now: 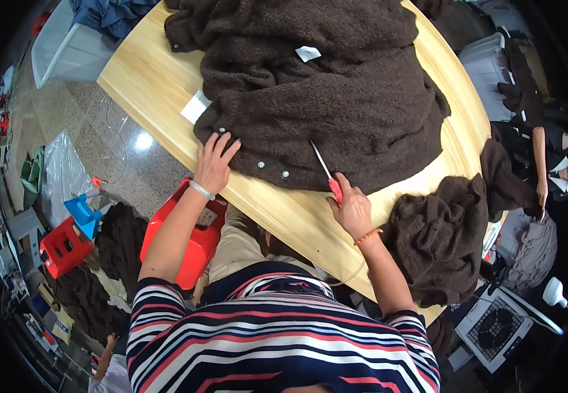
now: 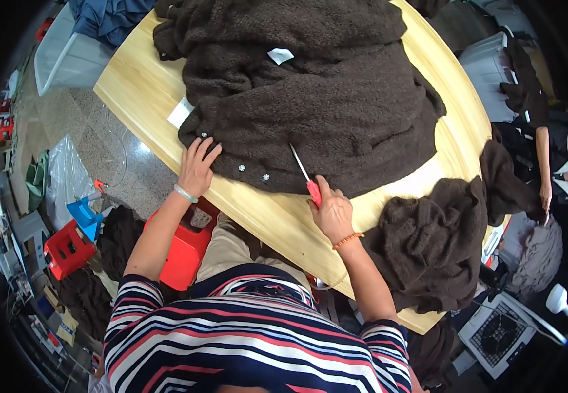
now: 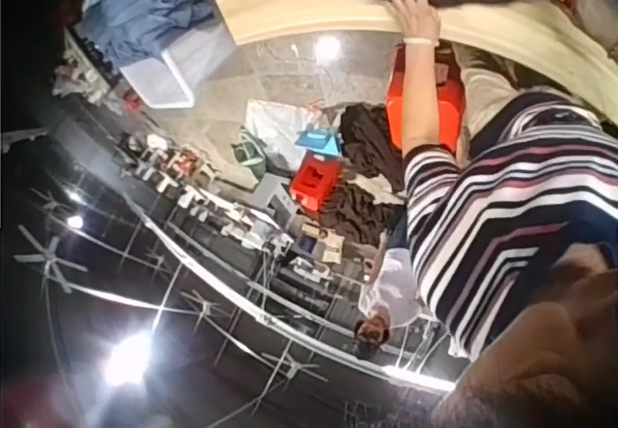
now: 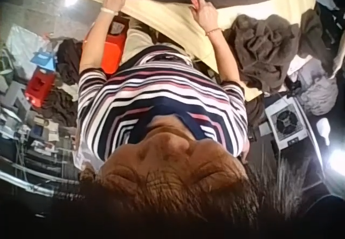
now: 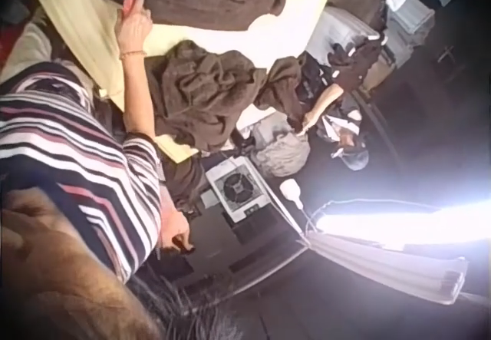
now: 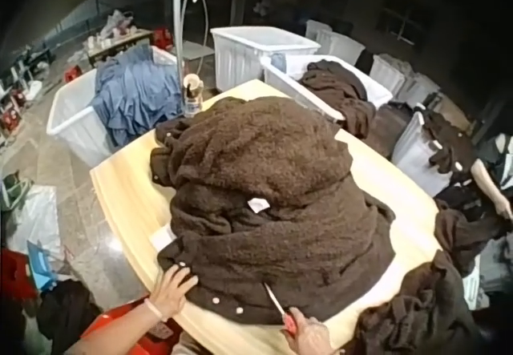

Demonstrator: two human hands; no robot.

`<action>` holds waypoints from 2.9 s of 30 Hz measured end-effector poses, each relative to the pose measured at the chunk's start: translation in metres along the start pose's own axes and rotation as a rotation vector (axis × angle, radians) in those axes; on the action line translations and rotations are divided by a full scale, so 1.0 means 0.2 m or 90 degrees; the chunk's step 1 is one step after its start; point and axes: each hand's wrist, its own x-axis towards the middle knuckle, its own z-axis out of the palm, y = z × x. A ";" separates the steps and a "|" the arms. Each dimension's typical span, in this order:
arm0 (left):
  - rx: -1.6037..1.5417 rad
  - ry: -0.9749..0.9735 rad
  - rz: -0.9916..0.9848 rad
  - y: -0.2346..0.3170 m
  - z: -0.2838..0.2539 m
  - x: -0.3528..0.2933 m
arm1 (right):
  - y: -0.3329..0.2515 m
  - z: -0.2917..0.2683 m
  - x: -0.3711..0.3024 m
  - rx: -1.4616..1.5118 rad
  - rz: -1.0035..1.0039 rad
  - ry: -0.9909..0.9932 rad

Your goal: Trimming loose threads from knitted garments using scissors.

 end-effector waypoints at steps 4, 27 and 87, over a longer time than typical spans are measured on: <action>-0.100 0.055 0.070 0.11 0.01 0.05 | 0.03 0.16 0.08 -0.084 -0.005 0.084; -1.198 -0.009 -0.314 0.83 -0.36 -0.11 | 0.10 -0.99 0.08 -0.121 -0.040 0.325; -0.703 -0.192 0.001 1.09 0.14 -0.11 | 0.86 0.10 -0.27 0.826 0.396 0.174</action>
